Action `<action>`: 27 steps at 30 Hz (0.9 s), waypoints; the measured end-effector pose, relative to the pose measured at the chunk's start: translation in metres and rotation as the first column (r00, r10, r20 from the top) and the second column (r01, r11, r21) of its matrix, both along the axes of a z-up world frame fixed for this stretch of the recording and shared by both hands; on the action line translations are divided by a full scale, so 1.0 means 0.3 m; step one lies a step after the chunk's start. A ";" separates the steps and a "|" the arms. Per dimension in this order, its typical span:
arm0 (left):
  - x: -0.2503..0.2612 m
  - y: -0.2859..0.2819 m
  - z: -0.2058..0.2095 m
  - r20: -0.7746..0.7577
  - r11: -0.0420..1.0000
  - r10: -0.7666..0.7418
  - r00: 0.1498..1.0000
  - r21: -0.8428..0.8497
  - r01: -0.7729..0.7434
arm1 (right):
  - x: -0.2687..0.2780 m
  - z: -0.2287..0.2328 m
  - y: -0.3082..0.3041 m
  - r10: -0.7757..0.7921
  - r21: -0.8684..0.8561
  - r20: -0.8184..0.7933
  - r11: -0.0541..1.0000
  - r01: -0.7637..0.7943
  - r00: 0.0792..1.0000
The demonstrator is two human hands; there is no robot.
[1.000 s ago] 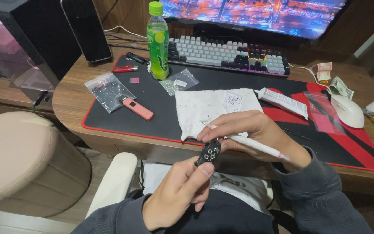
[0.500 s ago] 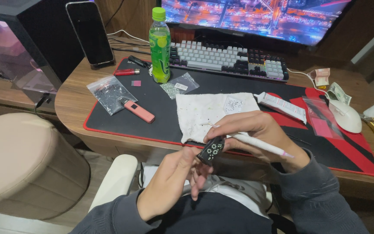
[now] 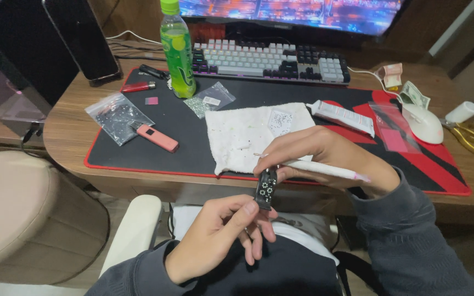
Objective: Applying glue and precisely placing small rhinestones onto a handheld electronic device using a wax pen tool.
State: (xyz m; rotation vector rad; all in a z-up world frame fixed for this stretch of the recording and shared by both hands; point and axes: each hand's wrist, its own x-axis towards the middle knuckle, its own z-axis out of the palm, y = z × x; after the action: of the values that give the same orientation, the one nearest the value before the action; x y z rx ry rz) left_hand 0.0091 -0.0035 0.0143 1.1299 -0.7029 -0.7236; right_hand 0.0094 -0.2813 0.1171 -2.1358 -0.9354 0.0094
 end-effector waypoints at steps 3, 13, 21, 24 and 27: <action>-0.005 -0.003 -0.014 -0.014 0.998 -0.045 0.999 -0.035 0.044 | -0.010 0.008 0.007 0.000 0.001 -0.022 1.000 0.000 1.000; -0.010 -0.008 -0.001 0.001 0.995 -0.087 0.996 -0.047 0.087 | -0.010 0.023 0.010 0.049 -0.008 -0.046 0.999 -0.050 0.998; -0.013 -0.010 -0.003 0.022 0.997 -0.065 0.998 -0.039 0.066 | -0.007 0.014 0.014 0.031 -0.001 -0.076 1.000 -0.032 0.997; -0.014 -0.012 -0.012 0.003 0.997 -0.055 0.998 -0.050 0.055 | -0.008 0.015 0.026 0.027 0.000 -0.084 1.000 -0.027 0.996; -0.020 -0.016 -0.024 -0.046 0.997 -0.048 0.998 -0.062 0.045 | -0.001 0.008 0.032 0.030 -0.009 -0.084 0.999 -0.031 0.996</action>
State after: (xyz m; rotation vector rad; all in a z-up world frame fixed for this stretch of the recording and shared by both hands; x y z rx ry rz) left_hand 0.0032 -0.0082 0.0071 1.0402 -0.7089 -0.7613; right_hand 0.0089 -0.2716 0.1195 -2.1135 -0.9210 0.1186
